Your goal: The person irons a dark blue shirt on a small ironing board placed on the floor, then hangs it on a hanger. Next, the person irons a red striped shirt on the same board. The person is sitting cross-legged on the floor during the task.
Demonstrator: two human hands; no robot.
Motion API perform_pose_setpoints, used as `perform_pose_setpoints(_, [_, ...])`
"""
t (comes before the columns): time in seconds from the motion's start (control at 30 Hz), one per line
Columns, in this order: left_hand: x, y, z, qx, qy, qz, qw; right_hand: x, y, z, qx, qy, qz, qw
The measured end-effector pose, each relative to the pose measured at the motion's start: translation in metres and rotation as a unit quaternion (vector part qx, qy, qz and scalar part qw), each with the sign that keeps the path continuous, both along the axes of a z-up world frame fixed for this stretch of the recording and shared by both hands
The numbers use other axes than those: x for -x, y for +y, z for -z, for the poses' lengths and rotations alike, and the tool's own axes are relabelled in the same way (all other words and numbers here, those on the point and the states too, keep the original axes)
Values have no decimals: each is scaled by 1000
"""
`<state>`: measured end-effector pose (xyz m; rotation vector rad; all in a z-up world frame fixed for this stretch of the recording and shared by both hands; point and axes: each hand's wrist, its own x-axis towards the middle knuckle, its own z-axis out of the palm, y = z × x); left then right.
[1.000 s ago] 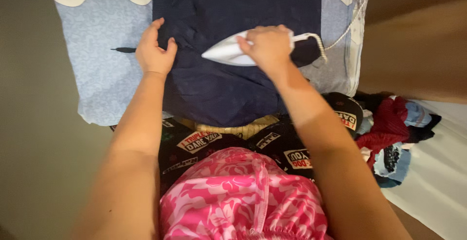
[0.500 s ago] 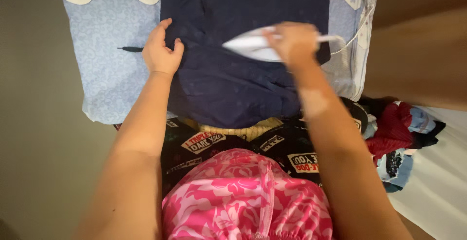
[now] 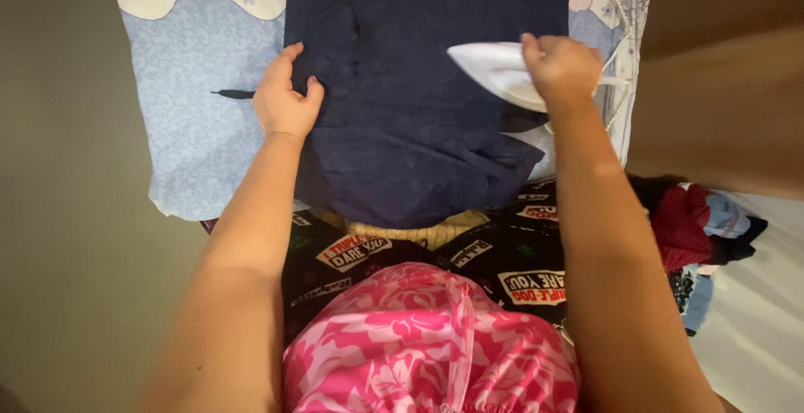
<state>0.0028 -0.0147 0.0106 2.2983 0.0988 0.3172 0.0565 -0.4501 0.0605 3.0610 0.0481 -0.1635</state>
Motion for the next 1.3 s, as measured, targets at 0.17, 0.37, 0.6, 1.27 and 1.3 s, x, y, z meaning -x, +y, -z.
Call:
perform_pose_setpoints(0.17, [-3, -2, -1, -30, 8, -2, 1000, 3, 39, -7, -129, -106, -75, 983])
perform_pose_setpoints(0.37, [-2, -1, 4, -47, -54, 8, 997, 19, 144, -8, -117, -79, -191, 971])
perform_pose_setpoints(0.6, [-1, -3, -1, -30, 7, -7, 1000, -7, 59, -6, -98, -48, -48, 993])
perform_pose_setpoints(1.27, [-1, -3, -4, -28, 5, -4, 1000, -32, 112, -13, -52, -96, -107, 988])
perform_pose_setpoints(1.3, [-2, -3, -4, -36, -14, -3, 999, -36, 98, -17, -60, -112, -80, 989])
